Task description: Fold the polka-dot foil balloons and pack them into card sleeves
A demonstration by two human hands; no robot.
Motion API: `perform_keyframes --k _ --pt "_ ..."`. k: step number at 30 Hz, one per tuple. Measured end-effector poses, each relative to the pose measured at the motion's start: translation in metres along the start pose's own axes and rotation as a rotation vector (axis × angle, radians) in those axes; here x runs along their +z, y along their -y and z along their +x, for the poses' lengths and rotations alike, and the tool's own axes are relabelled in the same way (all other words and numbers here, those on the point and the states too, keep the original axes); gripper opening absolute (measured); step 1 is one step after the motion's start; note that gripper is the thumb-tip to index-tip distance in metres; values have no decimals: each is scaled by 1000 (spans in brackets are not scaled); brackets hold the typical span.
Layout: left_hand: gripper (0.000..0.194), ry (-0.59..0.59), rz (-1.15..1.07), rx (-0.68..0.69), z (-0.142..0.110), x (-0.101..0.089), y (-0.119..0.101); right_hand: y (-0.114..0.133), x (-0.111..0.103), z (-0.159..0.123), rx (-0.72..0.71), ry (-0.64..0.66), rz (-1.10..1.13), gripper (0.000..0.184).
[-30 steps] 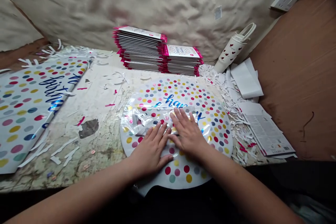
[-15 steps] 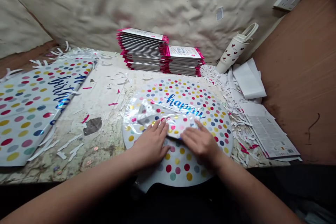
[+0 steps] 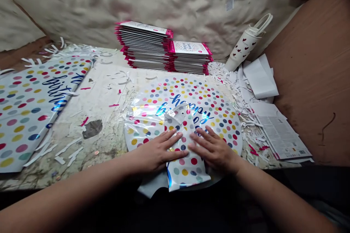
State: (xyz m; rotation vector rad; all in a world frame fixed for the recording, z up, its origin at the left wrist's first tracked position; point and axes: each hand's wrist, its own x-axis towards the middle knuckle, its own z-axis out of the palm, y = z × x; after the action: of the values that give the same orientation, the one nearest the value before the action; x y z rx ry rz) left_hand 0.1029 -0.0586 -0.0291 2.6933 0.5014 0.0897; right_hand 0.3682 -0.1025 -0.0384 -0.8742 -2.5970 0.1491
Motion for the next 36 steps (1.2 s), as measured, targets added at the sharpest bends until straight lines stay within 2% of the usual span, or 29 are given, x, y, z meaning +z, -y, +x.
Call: perform_keyframes --k 1,3,5,6,8,10,12,15,16,18,19,21,22,24,26,28,30,33,35,36 --pt "58 -5 6 10 -2 1 0 0 -1 3 -47 75 27 57" --pt "51 -42 -3 -6 -7 4 -2 -1 -4 7 -28 166 145 42" --pt "43 -117 -79 -75 -10 4 -3 -3 -5 11 107 177 321 32" --pt "38 -151 -156 -146 -10 1 -3 -5 -5 14 231 177 427 27" --pt "29 -175 -370 -389 -4 -8 -1 -12 -4 24 546 164 604 18" --pt "27 -163 -656 -715 8 -19 6 -22 -2 36 814 130 675 21" --pt "29 -136 -901 -965 22 -28 16 -32 0 48 945 95 645 29" --pt "30 -104 -1060 -1103 39 -33 29 -37 -1 62 1026 28 551 28" --pt "30 -91 -1071 -1117 43 -32 32 -34 -1 66 1010 -18 475 27" --pt "30 -89 -1102 -1140 48 -31 36 -24 1 72 836 -82 246 28" --pt "31 -92 -1114 -1147 48 -31 36 -18 4 76 716 -78 117 30" --pt "32 -100 -1137 -1155 46 -34 35 -9 12 82 539 30 -54 40" --pt "32 -110 -1147 -1154 43 -37 33 -7 18 85 522 113 -69 47" --pt "28 -162 -1164 -1131 32 -46 28 -8 27 88 578 234 -39 62" --pt "27 -258 -1242 -1117 17 -56 22 -13 33 88 623 268 9 67" --pt "34 -319 -1398 -1156 6 -61 19 -15 35 88 631 239 31 66" --pt "38 -284 -1499 -1198 5 -60 20 -13 37 89 624 210 50 66" --pt "31 -153 -1422 -1151 23 -52 25 -15 33 92 594 169 105 66" --pt "28 -96 -1312 -1102 38 -50 25 -26 19 83 584 99 135 65" --pt "26 -109 -1259 -1086 45 -51 24 -34 8 71 622 27 115 64"
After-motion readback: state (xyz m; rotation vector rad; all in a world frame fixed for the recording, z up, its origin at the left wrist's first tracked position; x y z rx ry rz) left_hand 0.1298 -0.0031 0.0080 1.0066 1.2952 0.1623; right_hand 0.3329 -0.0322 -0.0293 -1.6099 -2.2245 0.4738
